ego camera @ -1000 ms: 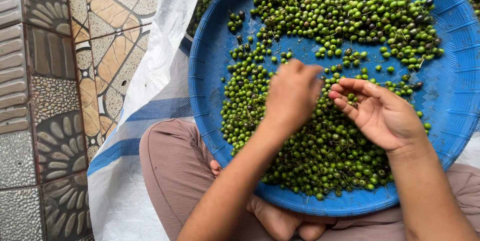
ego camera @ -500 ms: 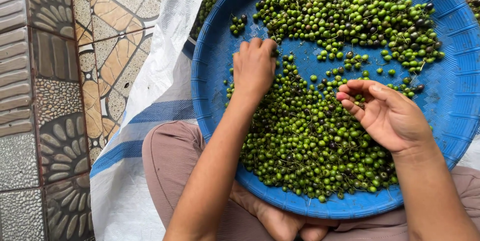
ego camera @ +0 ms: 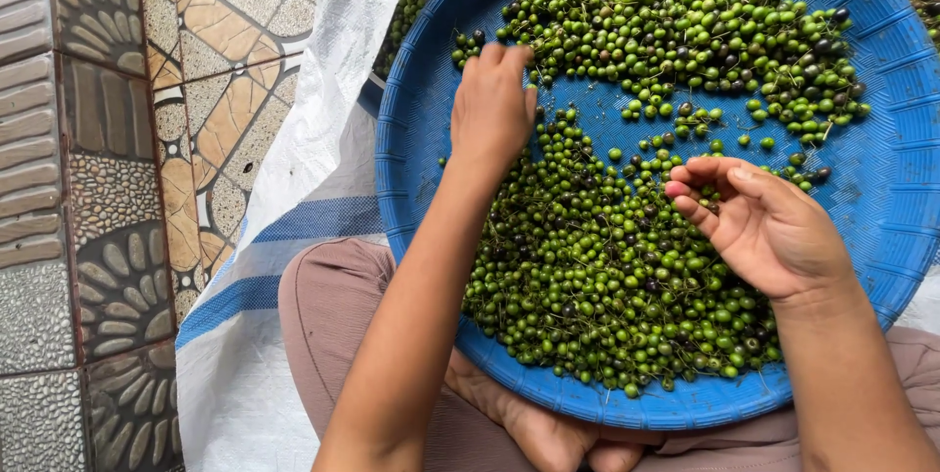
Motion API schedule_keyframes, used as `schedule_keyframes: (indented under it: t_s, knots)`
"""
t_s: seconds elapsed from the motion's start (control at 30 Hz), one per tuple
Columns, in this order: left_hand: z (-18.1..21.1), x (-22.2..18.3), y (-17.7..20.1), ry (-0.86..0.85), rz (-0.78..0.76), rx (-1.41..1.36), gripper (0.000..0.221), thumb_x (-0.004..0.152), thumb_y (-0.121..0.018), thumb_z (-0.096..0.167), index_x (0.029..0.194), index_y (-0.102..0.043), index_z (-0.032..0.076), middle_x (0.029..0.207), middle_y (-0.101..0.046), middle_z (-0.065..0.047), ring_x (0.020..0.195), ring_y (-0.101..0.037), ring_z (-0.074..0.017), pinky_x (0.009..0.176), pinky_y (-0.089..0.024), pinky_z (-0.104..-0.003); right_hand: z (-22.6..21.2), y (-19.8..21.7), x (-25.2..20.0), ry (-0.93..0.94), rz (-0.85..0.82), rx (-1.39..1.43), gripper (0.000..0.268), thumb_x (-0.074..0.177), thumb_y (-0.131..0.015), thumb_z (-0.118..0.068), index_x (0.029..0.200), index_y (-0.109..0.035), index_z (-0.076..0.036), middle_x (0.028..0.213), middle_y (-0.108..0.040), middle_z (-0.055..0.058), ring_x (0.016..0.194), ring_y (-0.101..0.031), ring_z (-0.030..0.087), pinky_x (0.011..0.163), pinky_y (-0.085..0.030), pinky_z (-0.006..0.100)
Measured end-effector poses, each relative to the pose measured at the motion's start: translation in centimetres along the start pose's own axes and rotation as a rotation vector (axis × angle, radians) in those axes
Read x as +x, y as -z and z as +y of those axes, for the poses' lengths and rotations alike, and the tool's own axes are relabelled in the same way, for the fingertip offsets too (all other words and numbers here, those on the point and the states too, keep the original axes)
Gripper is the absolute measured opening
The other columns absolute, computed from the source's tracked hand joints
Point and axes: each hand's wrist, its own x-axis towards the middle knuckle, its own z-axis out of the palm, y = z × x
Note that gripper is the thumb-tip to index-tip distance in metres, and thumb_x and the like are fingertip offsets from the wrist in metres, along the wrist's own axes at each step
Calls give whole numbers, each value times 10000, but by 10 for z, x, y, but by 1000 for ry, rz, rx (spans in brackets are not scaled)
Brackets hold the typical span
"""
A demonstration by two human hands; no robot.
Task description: Sorting small green berries in a blue tray to remove stems and debris.
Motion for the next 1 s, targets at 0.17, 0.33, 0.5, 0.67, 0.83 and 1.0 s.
schedule_keyframes:
  t_s: [0.17,0.33,0.5,0.67,0.83,1.0]
  knots:
    - [-10,30,-24,-30,-44,-35,533,914,-766,134,1396,-539,142,1210,-508,-133,1068,-540,-373,796,-528,-560,-1,0,0,7,-2,-11,325,1024,-519,-165,1220,-655,55,1219,-688,215,1154,-663,322,1011,-548,358]
    - [-12,20,-18,-21,-122,-50,214,921,-745,116,1095,-626,78,1086,-554,-171,942,-586,-402,705,-533,-589,-1,1,1,16,-12,-12,326,1019,-525,-165,1215,-657,59,1211,-690,213,1155,-662,318,1011,-550,356]
    - [-12,-7,7,56,-239,-96,143,834,-595,-13,894,-664,97,944,-652,-105,864,-626,-364,670,-498,-516,0,1,1,7,4,-13,313,1023,-520,-162,1208,-661,49,1212,-690,206,1159,-661,318,1017,-548,361]
    - [-4,-20,45,133,-421,-114,146,848,-679,55,958,-751,120,1024,-747,-118,940,-690,-327,732,-561,-496,-1,3,1,10,10,-26,313,1031,-515,-163,1215,-660,43,1215,-688,202,1144,-661,308,1001,-550,353]
    - [-6,-29,66,144,-526,-81,160,854,-772,161,1013,-791,160,997,-696,-100,787,-667,-281,660,-513,-470,-2,3,2,3,13,-25,308,1034,-516,-163,1215,-659,41,1209,-689,202,1122,-664,301,978,-553,342]
    - [-12,-24,65,192,-399,-12,286,899,-751,153,1184,-764,134,1204,-648,-139,1068,-648,-370,888,-539,-507,-2,5,1,5,8,-25,313,1031,-522,-175,1213,-662,37,1215,-693,201,1121,-670,299,985,-553,342]
